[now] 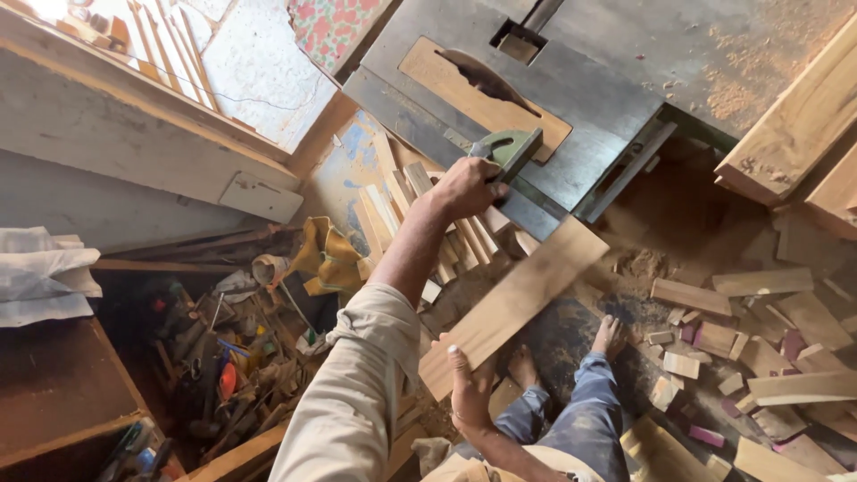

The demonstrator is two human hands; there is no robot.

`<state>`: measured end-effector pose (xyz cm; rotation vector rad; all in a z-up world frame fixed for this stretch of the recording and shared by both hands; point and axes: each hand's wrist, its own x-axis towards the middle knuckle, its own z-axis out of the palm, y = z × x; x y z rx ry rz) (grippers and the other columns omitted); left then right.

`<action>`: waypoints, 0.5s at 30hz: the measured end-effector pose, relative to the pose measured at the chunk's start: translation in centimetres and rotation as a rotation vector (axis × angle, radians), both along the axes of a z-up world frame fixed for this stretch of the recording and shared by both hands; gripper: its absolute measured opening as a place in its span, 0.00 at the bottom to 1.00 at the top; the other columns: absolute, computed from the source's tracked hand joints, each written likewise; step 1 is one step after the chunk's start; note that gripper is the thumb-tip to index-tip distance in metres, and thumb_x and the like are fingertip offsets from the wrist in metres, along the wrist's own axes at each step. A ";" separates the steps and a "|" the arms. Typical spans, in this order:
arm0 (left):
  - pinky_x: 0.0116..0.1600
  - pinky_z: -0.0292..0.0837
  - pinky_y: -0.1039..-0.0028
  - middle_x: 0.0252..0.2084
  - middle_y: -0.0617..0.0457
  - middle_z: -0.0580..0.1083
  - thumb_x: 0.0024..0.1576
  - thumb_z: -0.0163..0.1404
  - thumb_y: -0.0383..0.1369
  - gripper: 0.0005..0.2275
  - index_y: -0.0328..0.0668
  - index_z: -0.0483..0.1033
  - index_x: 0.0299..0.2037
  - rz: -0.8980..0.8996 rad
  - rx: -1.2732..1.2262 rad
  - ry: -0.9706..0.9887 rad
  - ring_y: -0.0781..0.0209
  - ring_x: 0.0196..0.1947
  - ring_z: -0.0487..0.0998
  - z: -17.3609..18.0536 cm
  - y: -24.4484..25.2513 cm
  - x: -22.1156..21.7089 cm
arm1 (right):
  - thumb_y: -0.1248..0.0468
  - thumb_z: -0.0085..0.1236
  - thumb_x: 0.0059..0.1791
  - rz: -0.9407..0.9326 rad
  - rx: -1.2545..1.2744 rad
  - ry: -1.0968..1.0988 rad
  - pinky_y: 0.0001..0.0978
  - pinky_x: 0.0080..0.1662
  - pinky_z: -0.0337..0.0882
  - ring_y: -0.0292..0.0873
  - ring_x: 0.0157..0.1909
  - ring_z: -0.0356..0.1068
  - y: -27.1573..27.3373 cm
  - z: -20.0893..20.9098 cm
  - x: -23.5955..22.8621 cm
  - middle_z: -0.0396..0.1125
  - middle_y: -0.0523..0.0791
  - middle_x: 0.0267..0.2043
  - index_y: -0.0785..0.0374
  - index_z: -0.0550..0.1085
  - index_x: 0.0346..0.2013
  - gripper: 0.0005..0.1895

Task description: Cutting several small wooden boards to size using a table saw.

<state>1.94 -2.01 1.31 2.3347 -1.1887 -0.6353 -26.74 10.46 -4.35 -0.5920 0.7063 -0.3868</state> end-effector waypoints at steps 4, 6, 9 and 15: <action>0.42 0.72 0.58 0.30 0.39 0.77 0.56 0.57 0.35 0.09 0.36 0.78 0.35 0.043 0.076 0.048 0.42 0.33 0.80 0.4 -0.3 -0.7 | 0.61 0.61 0.51 0.249 -0.276 0.089 0.40 0.45 0.76 0.47 0.41 0.75 1.7 -6.1 -1.1 0.74 0.52 0.42 0.74 0.73 0.51 0.20; 0.42 0.72 0.57 0.29 0.39 0.77 0.57 0.56 0.35 0.09 0.35 0.78 0.34 0.041 0.068 0.042 0.42 0.33 0.79 0.2 -0.4 -0.4 | 0.57 0.60 0.47 0.251 -0.272 0.115 0.39 0.45 0.80 0.45 0.43 0.76 1.0 -3.8 -1.5 0.73 0.48 0.44 0.65 0.68 0.56 0.26; 0.42 0.71 0.56 0.31 0.37 0.77 0.55 0.57 0.34 0.09 0.33 0.78 0.33 0.031 -0.030 -0.023 0.40 0.34 0.78 -1.7 -0.1 -0.4 | 0.58 0.60 0.46 0.292 -0.550 0.189 0.41 0.44 0.79 0.47 0.41 0.76 -2.1 -2.4 -4.9 0.74 0.49 0.43 0.65 0.68 0.56 0.26; 0.47 0.72 0.53 0.41 0.39 0.79 0.59 0.55 0.37 0.12 0.37 0.78 0.47 0.350 -0.326 0.179 0.36 0.40 0.79 -0.5 2.1 -3.6 | 0.59 0.63 0.44 0.446 -1.351 0.412 0.47 0.39 0.76 0.54 0.36 0.76 -17.6 -3.4 -9.0 0.75 0.51 0.41 0.63 0.71 0.55 0.27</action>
